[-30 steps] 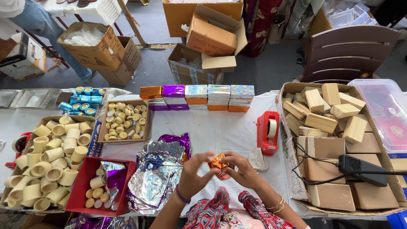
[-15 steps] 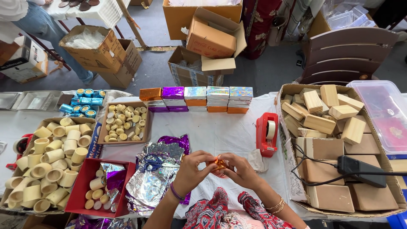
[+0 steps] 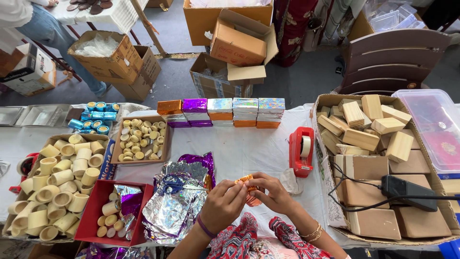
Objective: The person wraps small wooden boxes in shiny metallic foil sheets. They fold the foil around each box, then use a tape dispenser to apply clear tape to seal the edges. The wrapped boxes are placed in a row on the table.
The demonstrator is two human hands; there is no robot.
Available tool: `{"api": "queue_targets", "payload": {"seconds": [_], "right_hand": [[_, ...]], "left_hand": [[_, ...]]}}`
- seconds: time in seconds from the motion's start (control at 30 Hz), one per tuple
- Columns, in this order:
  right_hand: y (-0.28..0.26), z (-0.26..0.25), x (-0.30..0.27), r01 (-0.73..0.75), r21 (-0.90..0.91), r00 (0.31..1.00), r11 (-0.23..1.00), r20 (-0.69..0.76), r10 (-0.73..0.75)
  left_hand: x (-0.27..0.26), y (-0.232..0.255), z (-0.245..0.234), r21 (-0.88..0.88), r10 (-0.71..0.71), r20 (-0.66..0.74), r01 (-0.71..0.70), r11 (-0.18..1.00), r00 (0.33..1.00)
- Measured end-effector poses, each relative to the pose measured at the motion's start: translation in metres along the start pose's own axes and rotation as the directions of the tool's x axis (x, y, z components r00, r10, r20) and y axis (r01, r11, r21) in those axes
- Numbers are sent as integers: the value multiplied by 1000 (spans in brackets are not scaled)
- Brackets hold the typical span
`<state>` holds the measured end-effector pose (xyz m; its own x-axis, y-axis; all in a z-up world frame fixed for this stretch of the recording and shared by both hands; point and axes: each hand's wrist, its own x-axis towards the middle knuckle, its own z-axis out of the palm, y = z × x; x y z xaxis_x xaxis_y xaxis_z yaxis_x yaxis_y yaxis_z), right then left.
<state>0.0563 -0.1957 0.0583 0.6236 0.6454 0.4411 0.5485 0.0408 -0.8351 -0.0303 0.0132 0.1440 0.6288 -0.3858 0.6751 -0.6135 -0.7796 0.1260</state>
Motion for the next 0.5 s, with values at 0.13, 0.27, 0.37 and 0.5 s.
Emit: {"api": "queue_targets", "payload": {"seconds": [0.13, 0.27, 0.37, 0.5], "right_hand": [[7, 1, -2, -1, 44, 1000, 999, 0, 1], [10, -1, 0, 59, 160, 998, 985, -17, -57], [20, -1, -1, 57, 151, 998, 987, -19, -55], [40, 4, -7, -12, 258, 999, 966, -41, 23]], "left_hand": [[-4, -2, 5, -80, -50, -84, 43, 996, 995], [-2, -10, 10, -498, -461, 11, 404, 767, 887], [-7, -13, 19, -626, -474, 123, 439, 645, 872], [-4, -13, 29, -585, -462, 110, 433, 685, 880]]}}
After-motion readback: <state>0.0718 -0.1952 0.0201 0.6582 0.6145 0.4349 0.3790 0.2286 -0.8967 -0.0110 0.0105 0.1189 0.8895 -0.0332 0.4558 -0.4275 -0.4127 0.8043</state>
